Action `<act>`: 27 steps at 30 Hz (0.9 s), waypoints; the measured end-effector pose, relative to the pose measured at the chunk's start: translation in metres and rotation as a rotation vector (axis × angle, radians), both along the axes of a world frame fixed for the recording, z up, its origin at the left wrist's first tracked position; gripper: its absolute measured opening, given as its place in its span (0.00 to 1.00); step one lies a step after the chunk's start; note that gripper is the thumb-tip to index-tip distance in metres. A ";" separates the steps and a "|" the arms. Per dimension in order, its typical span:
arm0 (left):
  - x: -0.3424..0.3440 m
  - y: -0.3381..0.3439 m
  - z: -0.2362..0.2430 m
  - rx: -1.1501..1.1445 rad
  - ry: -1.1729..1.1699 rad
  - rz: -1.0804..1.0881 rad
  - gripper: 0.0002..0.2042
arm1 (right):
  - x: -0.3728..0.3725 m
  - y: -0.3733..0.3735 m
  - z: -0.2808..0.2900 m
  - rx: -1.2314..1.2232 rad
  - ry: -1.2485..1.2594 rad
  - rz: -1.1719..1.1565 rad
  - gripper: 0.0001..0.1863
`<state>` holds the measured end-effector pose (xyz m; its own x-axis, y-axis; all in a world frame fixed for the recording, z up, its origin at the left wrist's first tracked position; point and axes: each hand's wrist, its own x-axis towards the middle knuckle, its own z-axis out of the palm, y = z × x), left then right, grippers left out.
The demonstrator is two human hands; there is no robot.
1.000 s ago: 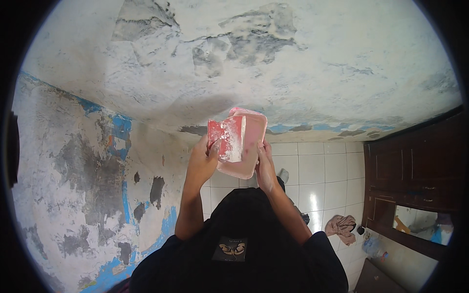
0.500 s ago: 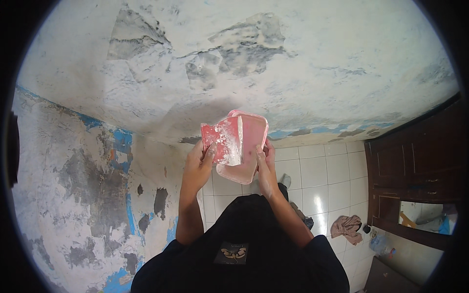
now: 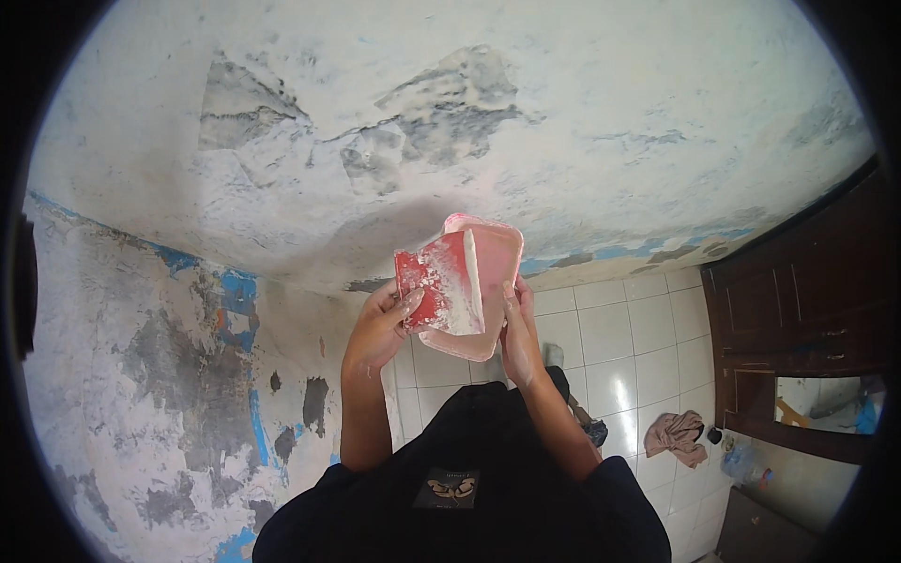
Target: The person plasters and smooths a damaged wall using a putty knife and joint compound from a container.
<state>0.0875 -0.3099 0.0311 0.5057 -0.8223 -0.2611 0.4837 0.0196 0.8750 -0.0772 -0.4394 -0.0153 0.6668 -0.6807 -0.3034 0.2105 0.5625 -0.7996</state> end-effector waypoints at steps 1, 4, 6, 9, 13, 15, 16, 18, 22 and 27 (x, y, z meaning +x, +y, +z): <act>0.001 -0.002 0.002 -0.025 0.052 -0.011 0.15 | -0.002 -0.004 0.002 0.011 -0.028 0.018 0.33; 0.000 -0.008 0.007 -0.077 0.137 -0.043 0.15 | -0.009 -0.014 0.007 0.031 -0.092 0.028 0.36; -0.003 -0.013 0.009 -0.129 0.142 -0.063 0.15 | -0.012 -0.022 0.010 0.013 -0.155 0.026 0.33; -0.014 -0.021 0.014 -0.098 0.192 -0.017 0.17 | -0.021 -0.031 0.005 0.090 -0.180 0.021 0.29; -0.018 -0.040 0.028 -0.191 0.174 -0.084 0.17 | -0.033 -0.044 0.025 0.070 -0.211 0.018 0.22; -0.019 -0.055 0.044 -0.209 0.103 -0.075 0.17 | -0.038 -0.049 0.031 0.062 -0.255 0.013 0.21; -0.021 -0.061 0.055 -0.171 0.071 -0.064 0.17 | -0.040 -0.052 0.033 0.075 -0.275 -0.001 0.21; -0.025 -0.075 0.080 -0.154 0.020 -0.050 0.16 | -0.048 -0.061 0.037 0.055 -0.316 0.019 0.21; -0.033 -0.100 0.148 -0.163 -0.114 -0.071 0.15 | -0.059 -0.082 0.030 0.044 -0.341 0.053 0.25; -0.044 -0.133 0.244 -0.219 -0.702 0.068 0.13 | -0.070 -0.100 0.041 0.094 -0.265 0.092 0.33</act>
<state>0.0432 -0.4425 0.2750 0.5451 -0.7791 0.3096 -0.1973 0.2397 0.9506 -0.1468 -0.5396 0.0261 0.7885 -0.5912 -0.1695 0.3497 0.6577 -0.6672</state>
